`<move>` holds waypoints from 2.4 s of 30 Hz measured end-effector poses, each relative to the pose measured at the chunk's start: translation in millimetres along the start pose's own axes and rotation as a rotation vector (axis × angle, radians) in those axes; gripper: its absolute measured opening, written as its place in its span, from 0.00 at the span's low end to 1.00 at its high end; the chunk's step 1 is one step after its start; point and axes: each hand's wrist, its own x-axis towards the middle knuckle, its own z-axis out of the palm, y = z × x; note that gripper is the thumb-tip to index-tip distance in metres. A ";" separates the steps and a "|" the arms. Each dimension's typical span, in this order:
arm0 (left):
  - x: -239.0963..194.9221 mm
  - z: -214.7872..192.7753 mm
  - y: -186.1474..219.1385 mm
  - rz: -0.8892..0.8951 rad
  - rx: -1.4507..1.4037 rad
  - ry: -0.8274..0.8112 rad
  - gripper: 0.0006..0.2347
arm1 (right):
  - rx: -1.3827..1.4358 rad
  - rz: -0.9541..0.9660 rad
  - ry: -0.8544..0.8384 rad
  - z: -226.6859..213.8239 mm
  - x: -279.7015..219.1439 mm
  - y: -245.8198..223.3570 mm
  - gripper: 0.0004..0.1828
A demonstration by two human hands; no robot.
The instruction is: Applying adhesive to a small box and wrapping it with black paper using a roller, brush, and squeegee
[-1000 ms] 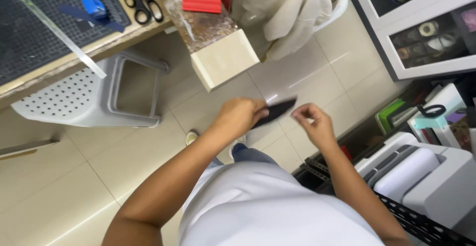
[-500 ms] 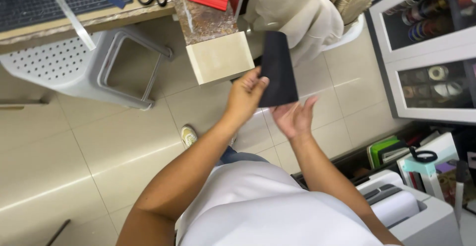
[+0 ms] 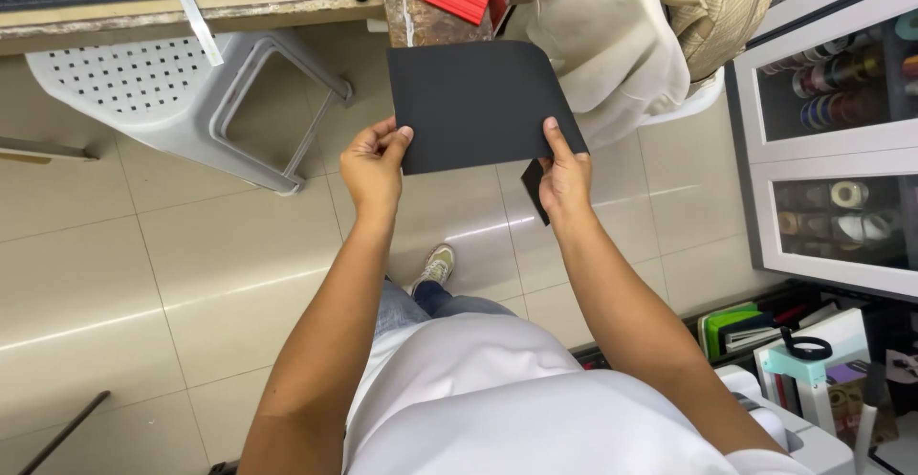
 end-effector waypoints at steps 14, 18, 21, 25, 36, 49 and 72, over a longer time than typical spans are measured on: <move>12.4 -1.9 -27.9 -0.025 0.207 0.125 0.08 | -0.014 0.047 -0.045 5.3 19.0 24.8 0.12; 16.0 -0.6 -33.0 -0.074 0.099 0.095 0.09 | -0.021 0.061 -0.048 0.2 27.8 30.0 0.10; 14.7 0.3 -28.6 -0.129 -0.015 0.076 0.11 | -0.007 0.064 -0.045 -1.6 31.4 34.4 0.10; 14.9 -1.9 -29.4 -0.168 -0.127 0.048 0.14 | -0.017 0.084 -0.040 -3.9 36.4 38.8 0.10; 18.0 -7.4 -27.2 -0.253 -0.193 0.019 0.18 | -0.007 0.133 -0.012 -6.6 46.5 47.1 0.13; 22.9 -10.3 -33.8 -0.333 -0.339 0.008 0.21 | 0.027 0.192 0.019 -4.6 45.3 45.7 0.11; -22.8 -7.9 -37.2 -0.022 0.098 0.011 0.38 | -0.010 0.293 -0.168 -26.5 25.3 85.1 0.20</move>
